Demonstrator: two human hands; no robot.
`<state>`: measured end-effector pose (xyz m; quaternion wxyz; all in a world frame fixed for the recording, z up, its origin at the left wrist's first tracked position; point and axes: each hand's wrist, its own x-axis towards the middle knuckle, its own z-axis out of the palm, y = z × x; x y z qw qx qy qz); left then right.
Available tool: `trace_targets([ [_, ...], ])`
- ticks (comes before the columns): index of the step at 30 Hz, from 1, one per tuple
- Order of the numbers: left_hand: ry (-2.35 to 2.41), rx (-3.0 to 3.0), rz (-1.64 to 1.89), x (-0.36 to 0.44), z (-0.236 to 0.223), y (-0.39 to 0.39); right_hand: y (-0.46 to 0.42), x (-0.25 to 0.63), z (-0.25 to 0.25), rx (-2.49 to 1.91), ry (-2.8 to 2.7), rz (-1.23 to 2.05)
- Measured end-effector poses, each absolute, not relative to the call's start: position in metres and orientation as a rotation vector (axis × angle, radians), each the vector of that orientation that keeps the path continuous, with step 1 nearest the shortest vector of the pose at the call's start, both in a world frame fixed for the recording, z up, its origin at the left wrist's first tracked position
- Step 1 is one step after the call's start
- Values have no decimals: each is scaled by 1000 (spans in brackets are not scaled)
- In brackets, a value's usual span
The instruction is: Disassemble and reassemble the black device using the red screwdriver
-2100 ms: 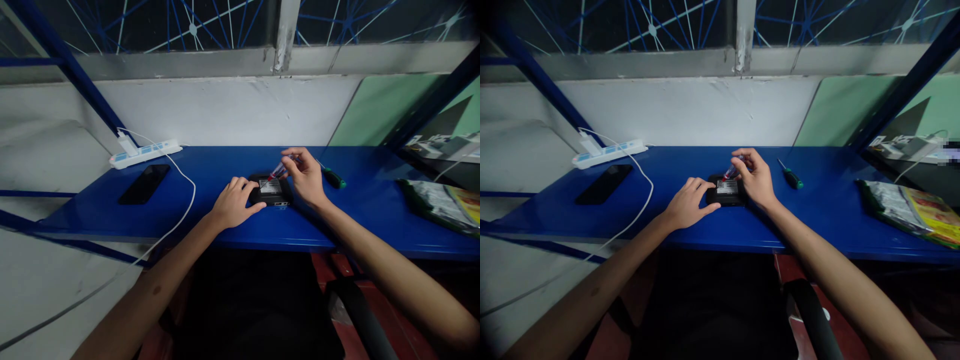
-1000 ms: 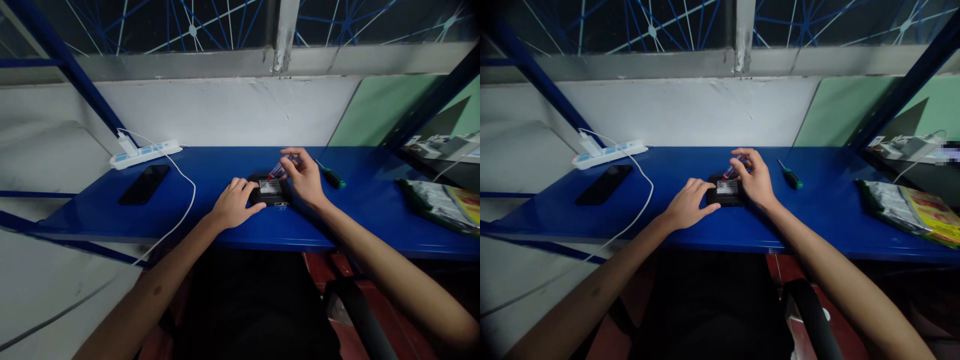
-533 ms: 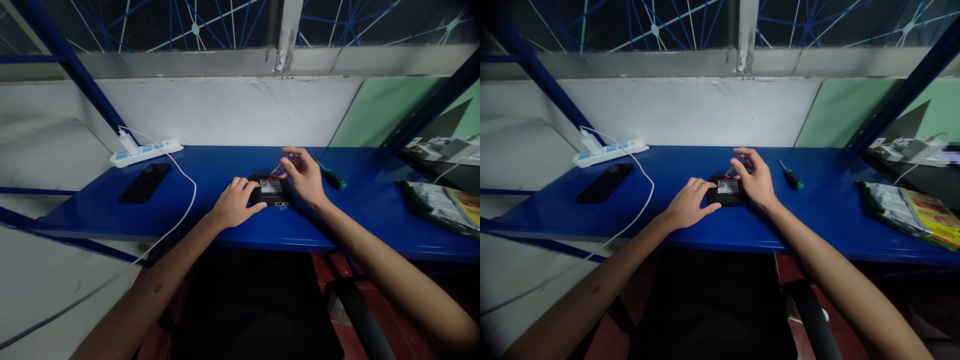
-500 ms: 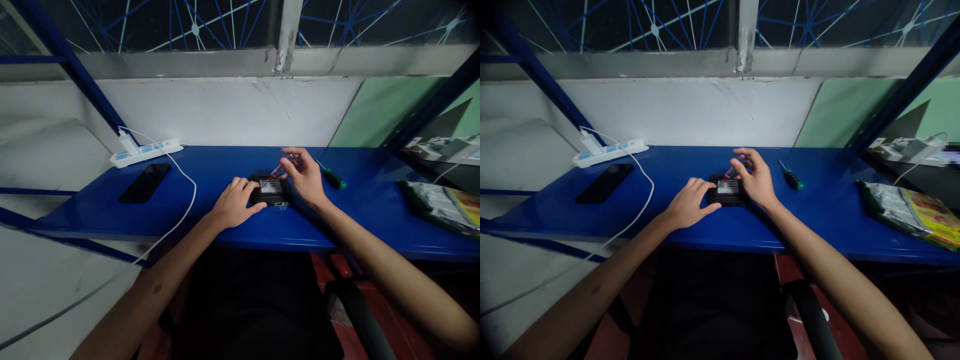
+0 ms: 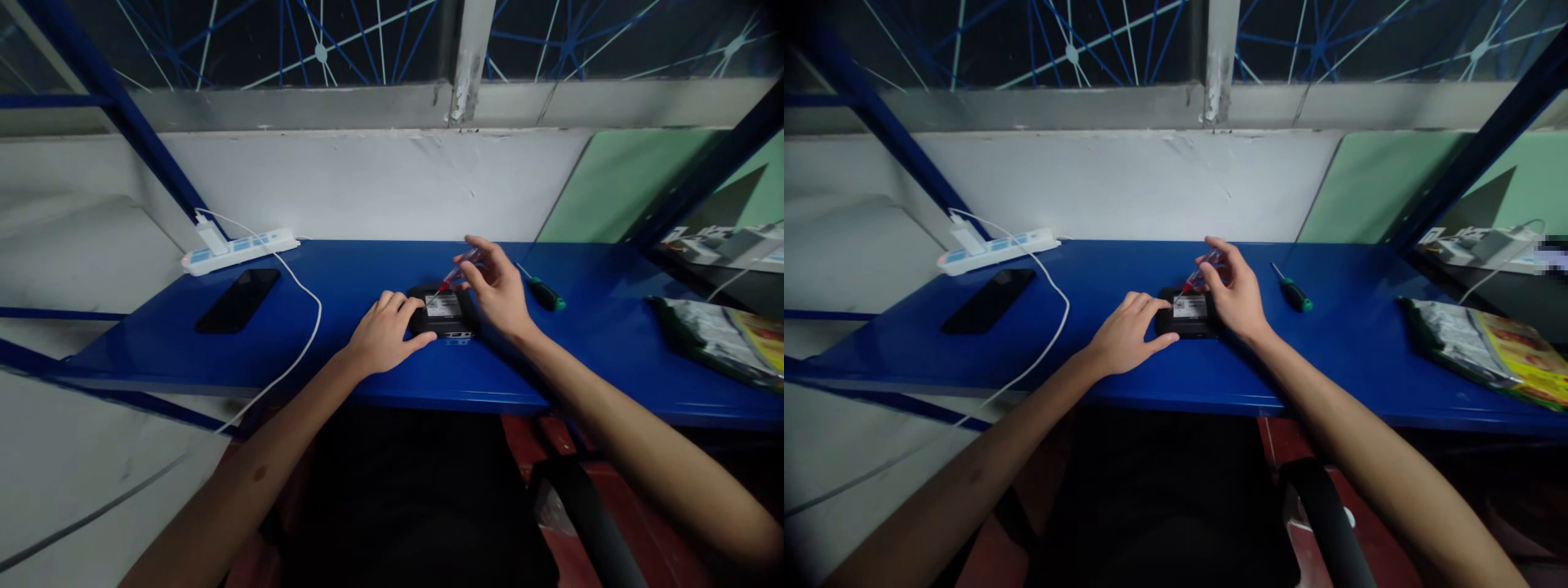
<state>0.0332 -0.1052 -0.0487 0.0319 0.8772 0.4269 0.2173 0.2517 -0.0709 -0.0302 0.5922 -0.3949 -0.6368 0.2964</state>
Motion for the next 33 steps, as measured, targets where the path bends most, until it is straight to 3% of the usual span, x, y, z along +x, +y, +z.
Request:
trace_targets([
  [6,1316,2681,652,33,-49,-104,-51,279,-32,-1174,-1379,405],
  [17,1334,2682,636,33,-47,-107,-53,293,-37,-1981,-1878,77],
  [28,1313,2650,609,32,-48,-106,-75,349,-18,-2202,-1742,-360],
  [33,1258,2551,579,30,-46,-100,-101,387,-34,-2329,-1811,-166],
])
